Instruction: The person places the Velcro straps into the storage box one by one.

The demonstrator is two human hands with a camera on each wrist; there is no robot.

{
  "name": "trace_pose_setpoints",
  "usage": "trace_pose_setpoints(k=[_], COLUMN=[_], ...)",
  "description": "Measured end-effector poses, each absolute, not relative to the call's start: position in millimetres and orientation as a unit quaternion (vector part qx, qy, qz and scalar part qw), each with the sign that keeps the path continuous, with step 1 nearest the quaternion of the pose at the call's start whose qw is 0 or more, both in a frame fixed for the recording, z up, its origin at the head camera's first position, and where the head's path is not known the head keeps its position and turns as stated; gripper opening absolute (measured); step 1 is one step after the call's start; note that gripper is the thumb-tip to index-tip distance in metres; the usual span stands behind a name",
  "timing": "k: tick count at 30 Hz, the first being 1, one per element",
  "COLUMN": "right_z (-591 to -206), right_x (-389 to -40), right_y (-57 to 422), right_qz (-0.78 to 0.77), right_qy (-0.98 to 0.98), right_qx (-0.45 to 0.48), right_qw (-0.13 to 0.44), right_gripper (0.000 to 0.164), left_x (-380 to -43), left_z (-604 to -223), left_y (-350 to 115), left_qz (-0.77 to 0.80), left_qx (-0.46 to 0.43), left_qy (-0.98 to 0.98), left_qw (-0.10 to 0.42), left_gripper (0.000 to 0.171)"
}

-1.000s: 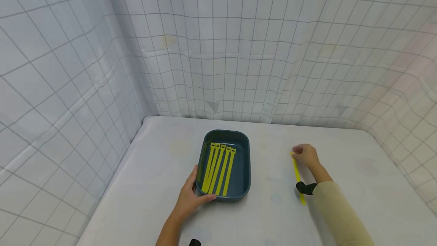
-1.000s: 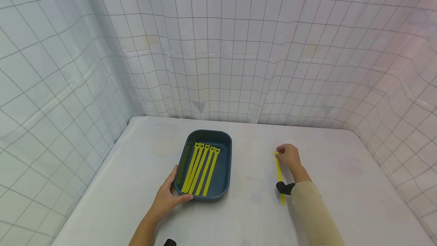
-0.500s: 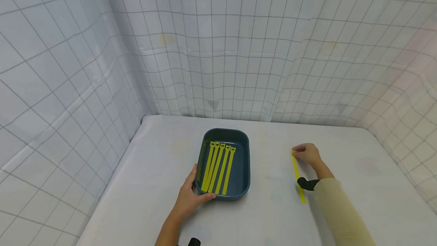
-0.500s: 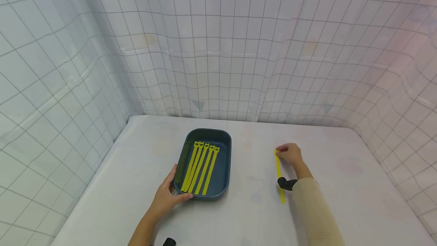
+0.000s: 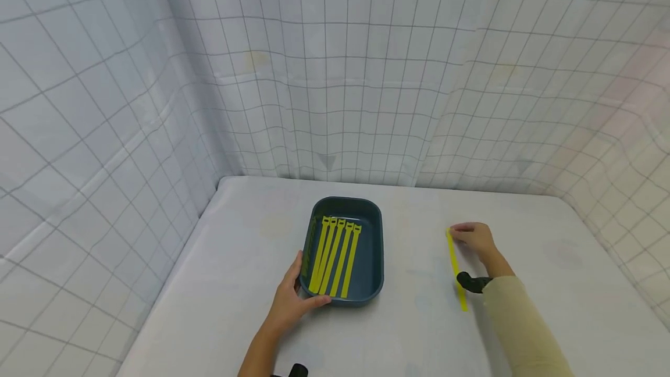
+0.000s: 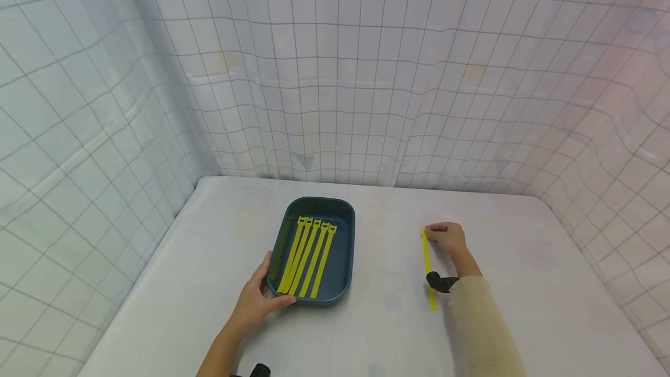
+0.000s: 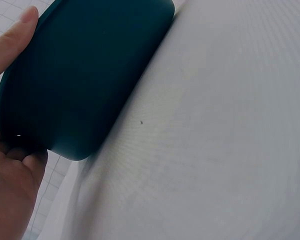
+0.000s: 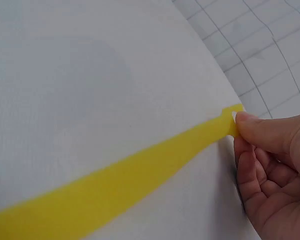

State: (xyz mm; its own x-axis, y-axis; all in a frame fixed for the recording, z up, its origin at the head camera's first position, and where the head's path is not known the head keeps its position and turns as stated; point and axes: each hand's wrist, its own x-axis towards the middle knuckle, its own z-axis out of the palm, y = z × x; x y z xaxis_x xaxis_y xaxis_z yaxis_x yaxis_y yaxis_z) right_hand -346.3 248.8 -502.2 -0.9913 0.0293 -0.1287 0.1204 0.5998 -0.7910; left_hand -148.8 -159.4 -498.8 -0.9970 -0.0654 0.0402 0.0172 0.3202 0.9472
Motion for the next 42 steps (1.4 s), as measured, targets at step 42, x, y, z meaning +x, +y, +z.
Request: trace_pose_setpoints(k=[42], right_z=[-478.2], right_x=[-311.2], right_y=[281.7], right_qz=[-0.503], right_qy=[0.863], right_qx=[-0.02], right_qw=[-0.03], right_gripper=[0.042], left_x=[-150.2], left_z=[-499.1], left_y=[-157.0], left_qz=[-0.591], left_qx=[0.024], left_qy=[-0.806], left_qw=[0.028], left_gripper=[0.11])
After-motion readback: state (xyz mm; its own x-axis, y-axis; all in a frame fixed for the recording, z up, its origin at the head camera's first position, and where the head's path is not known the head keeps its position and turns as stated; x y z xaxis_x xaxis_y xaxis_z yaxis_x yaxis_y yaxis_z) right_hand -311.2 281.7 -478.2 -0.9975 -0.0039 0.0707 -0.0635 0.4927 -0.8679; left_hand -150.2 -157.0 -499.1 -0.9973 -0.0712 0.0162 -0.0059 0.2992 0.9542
